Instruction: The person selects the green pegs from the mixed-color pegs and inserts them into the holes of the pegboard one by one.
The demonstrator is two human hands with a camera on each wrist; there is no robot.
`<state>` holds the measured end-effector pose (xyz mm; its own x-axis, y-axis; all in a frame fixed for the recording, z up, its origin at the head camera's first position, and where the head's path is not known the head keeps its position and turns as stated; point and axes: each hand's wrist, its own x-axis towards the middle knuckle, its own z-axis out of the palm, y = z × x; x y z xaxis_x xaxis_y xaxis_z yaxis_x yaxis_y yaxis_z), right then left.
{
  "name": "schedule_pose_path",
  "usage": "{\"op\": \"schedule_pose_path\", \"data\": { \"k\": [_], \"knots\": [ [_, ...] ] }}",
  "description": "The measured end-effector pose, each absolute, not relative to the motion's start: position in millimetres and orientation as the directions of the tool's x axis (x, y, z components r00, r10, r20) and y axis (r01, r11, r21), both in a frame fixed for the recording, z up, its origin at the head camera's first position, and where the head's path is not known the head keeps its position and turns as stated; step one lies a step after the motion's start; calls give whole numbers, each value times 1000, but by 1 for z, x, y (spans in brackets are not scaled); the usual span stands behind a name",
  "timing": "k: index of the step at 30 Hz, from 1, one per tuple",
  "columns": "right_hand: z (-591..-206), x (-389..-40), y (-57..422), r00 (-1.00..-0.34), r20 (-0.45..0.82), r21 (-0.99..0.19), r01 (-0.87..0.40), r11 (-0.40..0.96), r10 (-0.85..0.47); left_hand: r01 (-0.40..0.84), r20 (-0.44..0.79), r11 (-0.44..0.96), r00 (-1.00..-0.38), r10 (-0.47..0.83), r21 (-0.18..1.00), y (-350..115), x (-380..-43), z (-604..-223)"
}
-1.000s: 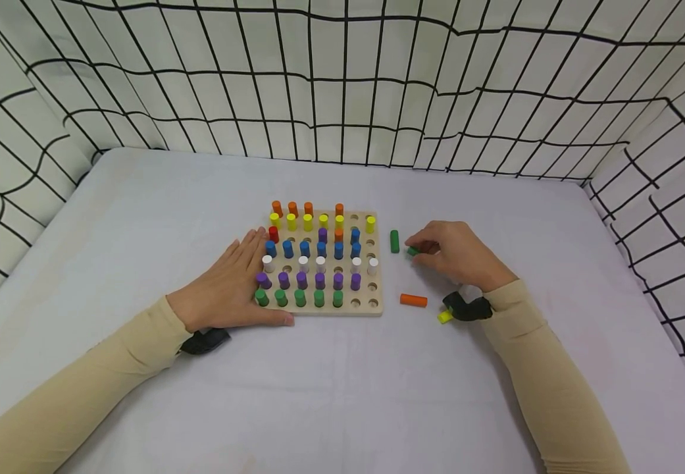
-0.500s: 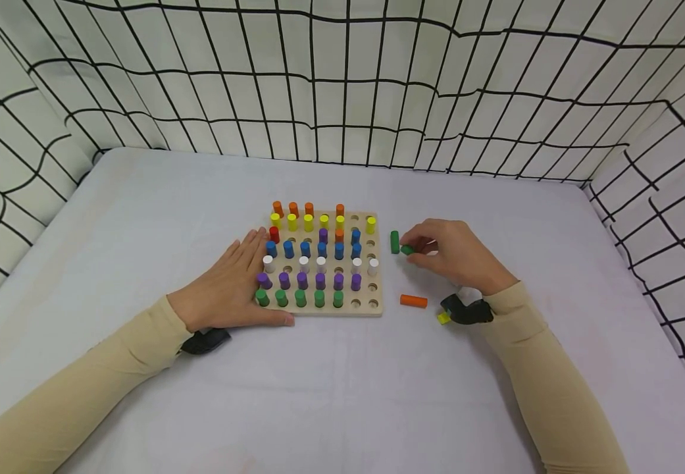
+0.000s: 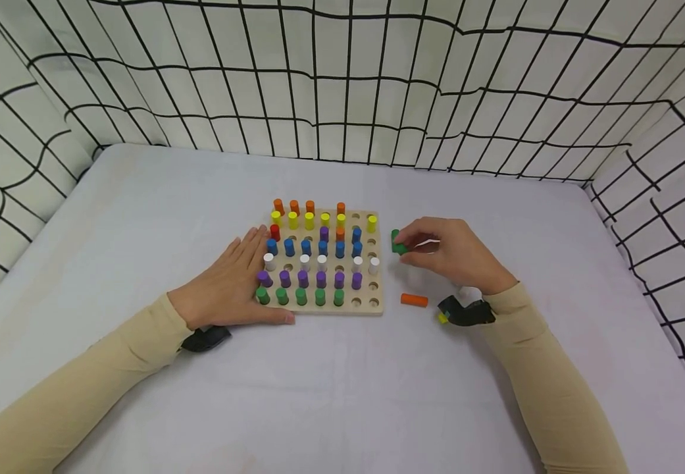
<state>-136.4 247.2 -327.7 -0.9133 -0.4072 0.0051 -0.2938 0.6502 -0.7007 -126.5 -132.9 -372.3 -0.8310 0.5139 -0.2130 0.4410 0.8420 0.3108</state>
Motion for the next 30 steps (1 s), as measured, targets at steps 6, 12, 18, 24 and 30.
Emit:
{"op": "schedule_pose_path", "data": {
  "k": [6,12,18,24,30],
  "knots": [
    [-323,-133,243,-937,-32,-752,-206,627,-347,446,-214,842,-829,516,303,-132,-128,-371],
    [-321,-123,238,-953,-24,-787,-168,594,-301,461,-219,838,-820,528,293,-129,-129,-369],
    [-325,-116,229,-941,21,-831,-205,517,-338,462,-224,838,-818,529,290,-130,-129,-368],
    [-332,-111,224,-930,27,-842,-219,494,-366,457,-223,841,-822,523,288,-132,-130,-371],
    [-338,-106,217,-921,20,-879,-201,432,-388,451,-220,842,-826,519,297,-134,-129,-372]
  ]
}}
